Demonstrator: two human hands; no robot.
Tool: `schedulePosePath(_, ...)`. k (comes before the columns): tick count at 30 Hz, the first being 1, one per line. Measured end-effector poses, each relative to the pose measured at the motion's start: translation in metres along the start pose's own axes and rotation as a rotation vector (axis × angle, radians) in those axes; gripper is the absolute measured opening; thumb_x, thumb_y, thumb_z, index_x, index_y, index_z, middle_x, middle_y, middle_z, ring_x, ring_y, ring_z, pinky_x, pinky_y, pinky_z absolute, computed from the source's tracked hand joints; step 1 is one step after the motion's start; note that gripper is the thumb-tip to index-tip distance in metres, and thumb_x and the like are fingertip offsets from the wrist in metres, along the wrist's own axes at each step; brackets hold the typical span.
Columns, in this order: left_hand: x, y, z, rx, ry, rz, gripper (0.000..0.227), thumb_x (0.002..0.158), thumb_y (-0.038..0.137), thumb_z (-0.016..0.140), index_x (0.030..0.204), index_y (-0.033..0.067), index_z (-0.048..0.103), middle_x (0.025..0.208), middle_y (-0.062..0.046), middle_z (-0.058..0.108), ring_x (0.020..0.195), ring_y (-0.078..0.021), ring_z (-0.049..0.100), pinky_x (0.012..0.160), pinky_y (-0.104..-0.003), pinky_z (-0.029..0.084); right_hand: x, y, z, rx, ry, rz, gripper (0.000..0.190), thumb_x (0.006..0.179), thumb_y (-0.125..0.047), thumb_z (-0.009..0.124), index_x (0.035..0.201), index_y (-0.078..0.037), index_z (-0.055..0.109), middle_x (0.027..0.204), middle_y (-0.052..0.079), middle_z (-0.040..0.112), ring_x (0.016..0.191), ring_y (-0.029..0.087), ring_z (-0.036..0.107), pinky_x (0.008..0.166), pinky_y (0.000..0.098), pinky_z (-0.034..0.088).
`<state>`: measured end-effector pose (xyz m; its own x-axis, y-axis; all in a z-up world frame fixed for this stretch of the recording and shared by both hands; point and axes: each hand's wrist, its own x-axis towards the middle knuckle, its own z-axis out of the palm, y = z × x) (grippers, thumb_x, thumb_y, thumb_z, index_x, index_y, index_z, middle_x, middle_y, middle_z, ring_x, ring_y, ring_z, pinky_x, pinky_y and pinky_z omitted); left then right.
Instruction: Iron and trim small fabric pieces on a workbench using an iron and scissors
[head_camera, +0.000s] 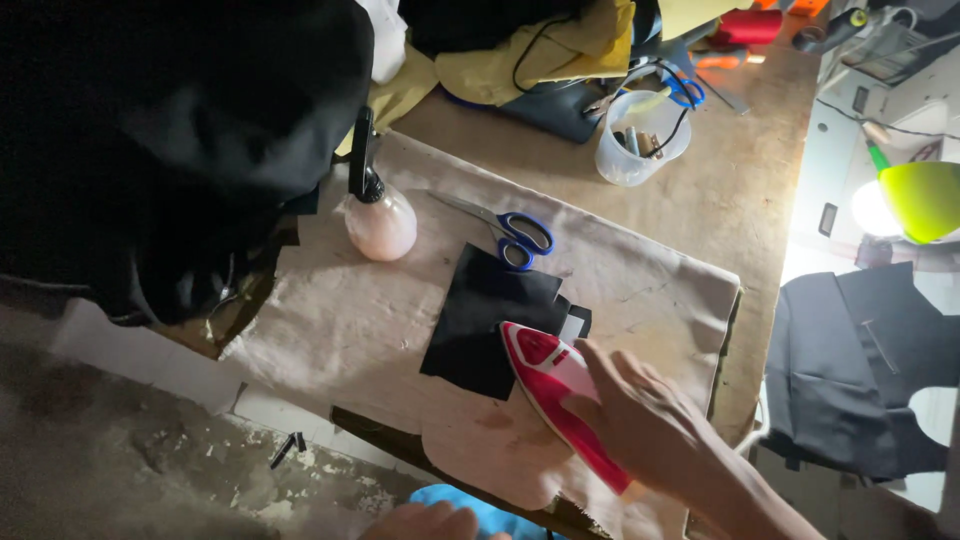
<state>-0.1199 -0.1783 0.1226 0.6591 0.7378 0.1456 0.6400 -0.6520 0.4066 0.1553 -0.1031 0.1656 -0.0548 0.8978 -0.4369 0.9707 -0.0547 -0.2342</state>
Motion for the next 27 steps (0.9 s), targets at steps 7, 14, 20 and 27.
schedulePosePath(7,0.002,-0.064,-0.031,-0.159,-0.22,0.281,0.028,0.099,0.035,0.068,0.115,0.0147,0.057,0.086,-0.011,0.049,0.062,-0.0308,0.054,0.05,-0.047,0.04,0.026,0.001,0.025,0.047,-0.101,-0.04,0.054,0.104,-0.044,0.032,0.155,-0.027,0.031,0.112,0.014,0.068,0.07,0.034,0.07,0.061,0.0503,0.056)
schedulePosePath(14,0.065,-0.097,-0.003,-0.176,-0.175,0.537,0.074,0.092,0.057,0.068,0.141,0.0041,0.057,0.1,-0.012,0.056,0.085,-0.0329,0.055,0.074,-0.052,0.049,0.011,0.02,0.027,-0.044,-0.121,0.017,0.052,0.102,-0.049,0.033,0.153,-0.037,0.031,0.111,0.009,0.066,0.077,0.036,0.072,0.065,0.0491,0.057)
schedulePosePath(20,0.102,-0.119,0.024,-0.033,-0.091,0.674,0.058,0.102,0.06,0.048,0.125,0.0075,0.061,0.106,-0.011,0.058,0.089,-0.0291,0.055,0.083,-0.045,0.045,0.0,0.063,0.051,-0.093,0.103,-0.301,0.06,0.101,-0.037,0.046,0.157,-0.023,0.03,0.112,0.015,0.067,0.062,0.031,0.072,0.045,0.0464,0.061)
schedulePosePath(27,0.129,-0.126,0.039,-0.033,-0.034,0.691,0.037,0.096,0.039,0.065,0.119,0.0108,0.059,0.1,-0.007,0.052,0.08,-0.0245,0.052,0.074,-0.038,0.045,-0.008,0.081,0.047,-0.419,0.144,-0.339,0.066,0.096,-0.049,0.058,0.154,-0.024,0.037,0.103,0.003,0.068,0.069,0.022,0.074,0.046,0.0415,0.064)
